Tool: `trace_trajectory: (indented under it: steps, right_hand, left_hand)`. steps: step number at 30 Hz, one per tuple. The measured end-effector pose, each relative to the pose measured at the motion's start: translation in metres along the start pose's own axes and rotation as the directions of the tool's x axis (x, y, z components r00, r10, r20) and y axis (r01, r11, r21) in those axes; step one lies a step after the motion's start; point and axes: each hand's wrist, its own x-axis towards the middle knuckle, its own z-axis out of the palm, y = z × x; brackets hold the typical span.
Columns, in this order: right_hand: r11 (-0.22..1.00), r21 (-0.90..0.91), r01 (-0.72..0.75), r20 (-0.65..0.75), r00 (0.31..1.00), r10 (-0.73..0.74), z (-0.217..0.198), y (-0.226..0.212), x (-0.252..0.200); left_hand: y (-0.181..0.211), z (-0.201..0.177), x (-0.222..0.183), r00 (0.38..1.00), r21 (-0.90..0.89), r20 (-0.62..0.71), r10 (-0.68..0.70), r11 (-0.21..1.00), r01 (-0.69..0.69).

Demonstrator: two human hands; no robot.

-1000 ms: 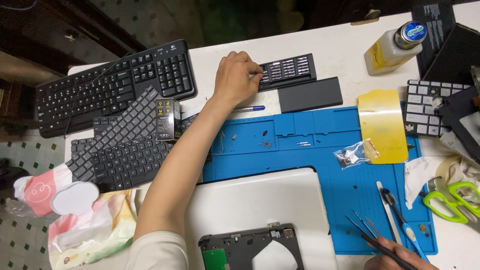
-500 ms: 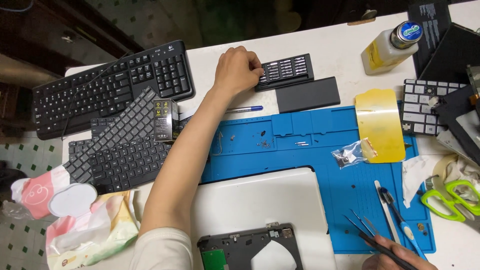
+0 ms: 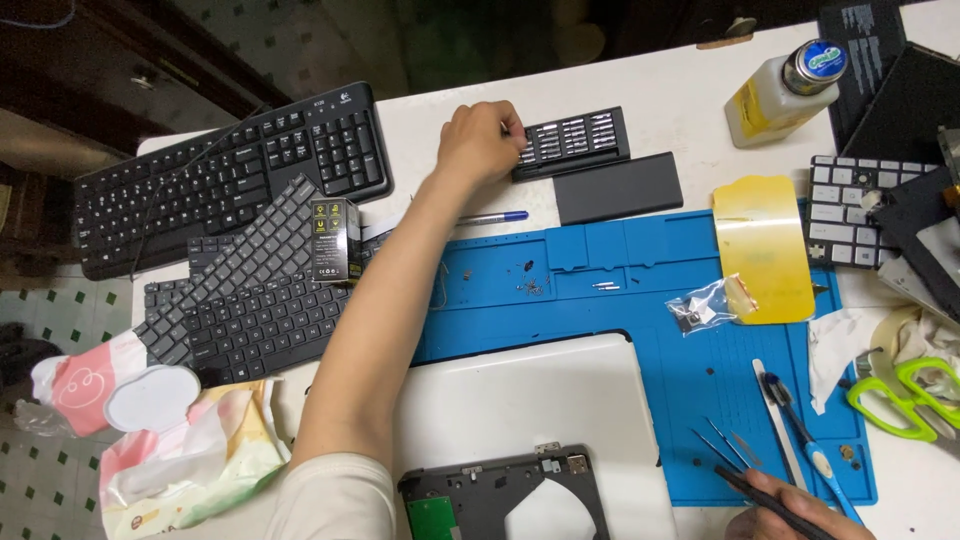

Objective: Inspecting and repairing a laptop component by manipulating small wires and connectors with a precision tool.

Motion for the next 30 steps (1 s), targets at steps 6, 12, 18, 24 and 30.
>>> trace_trajectory:
  steps: [6, 12, 18, 24, 30]
  right_hand:
    - [0.964, -0.11, 0.243, -0.108, 0.961, -0.255, 0.015, 0.009, -0.007]
    - [0.971, -0.171, 0.167, -0.17, 0.966, -0.196, 0.046, 0.019, -0.005]
    - [0.963, -0.226, 0.149, -0.229, 0.952, -0.202, -0.013, 0.006, -0.006]
    - [0.359, -0.832, 0.423, 0.087, 0.738, -0.669, 0.032, 0.027, -0.014]
    - [0.306, -0.891, 0.337, 0.047, 0.736, -0.675, 0.022, 0.03, -0.003]
  left_hand:
    - [-0.012, 0.001, -0.026, 0.986, -0.044, -0.012, 0.165, 0.985, -0.165]
    - [-0.034, 0.029, -0.03, 0.909, 0.16, -0.199, 0.367, 0.927, -0.339]
    - [-0.023, 0.035, -0.036, 0.886, 0.267, -0.222, 0.408, 0.899, -0.347]
    - [-0.01, 0.05, -0.038, 0.912, 0.329, -0.257, 0.321, 0.916, -0.229]
    - [0.006, 0.026, -0.028, 0.992, 0.256, -0.062, 0.114, 0.962, -0.095]
